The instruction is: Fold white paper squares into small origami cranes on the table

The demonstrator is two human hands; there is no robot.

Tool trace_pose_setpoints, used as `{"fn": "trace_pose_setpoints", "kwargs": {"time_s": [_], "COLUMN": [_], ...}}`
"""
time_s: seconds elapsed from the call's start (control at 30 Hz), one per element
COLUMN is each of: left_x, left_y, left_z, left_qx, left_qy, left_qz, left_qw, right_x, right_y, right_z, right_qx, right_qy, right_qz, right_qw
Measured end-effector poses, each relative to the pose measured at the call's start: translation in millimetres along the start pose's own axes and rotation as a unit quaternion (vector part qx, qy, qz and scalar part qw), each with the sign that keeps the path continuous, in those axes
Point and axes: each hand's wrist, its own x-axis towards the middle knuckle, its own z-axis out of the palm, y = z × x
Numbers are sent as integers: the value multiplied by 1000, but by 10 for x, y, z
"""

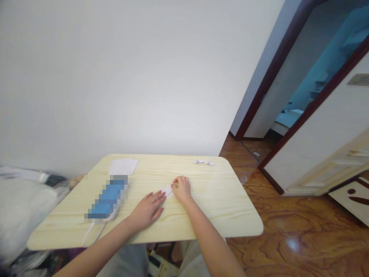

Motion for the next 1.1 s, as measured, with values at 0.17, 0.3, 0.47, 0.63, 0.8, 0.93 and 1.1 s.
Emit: {"fn": "trace_pose_setpoints", "kwargs": {"time_s": [0.17, 0.3, 0.47, 0.63, 0.8, 0.93, 1.1], "left_x": [-6, 21, 132, 270, 283, 257, 224], "left_y": [3, 48, 167, 224, 193, 169, 122], "left_z": [67, 47, 2, -27, -34, 24, 58], "left_qx": [-8, 3, 42, 72, 70, 68, 57], "left_qy": [19, 17, -30, -60, -56, -51, -47], "left_qz": [-7, -26, -38, -55, -53, -52, -62], "left_qw": [1000, 1000, 998, 994, 995, 995, 995], "right_x": [-6, -48, -67, -64, -133, -198, -136], "right_y": [-47, -63, -91, -106, -38, 20, -19], "right_z": [1, 31, 94, 81, -102, -282, -378], "right_qx": [-20, -43, -42, -70, -31, -37, -55], "right_qy": [-10, -7, 26, 30, -65, -159, -191], "right_qz": [-5, -14, -20, -10, -122, -227, -268], "right_qw": [1000, 999, 999, 997, 990, 960, 943]}}
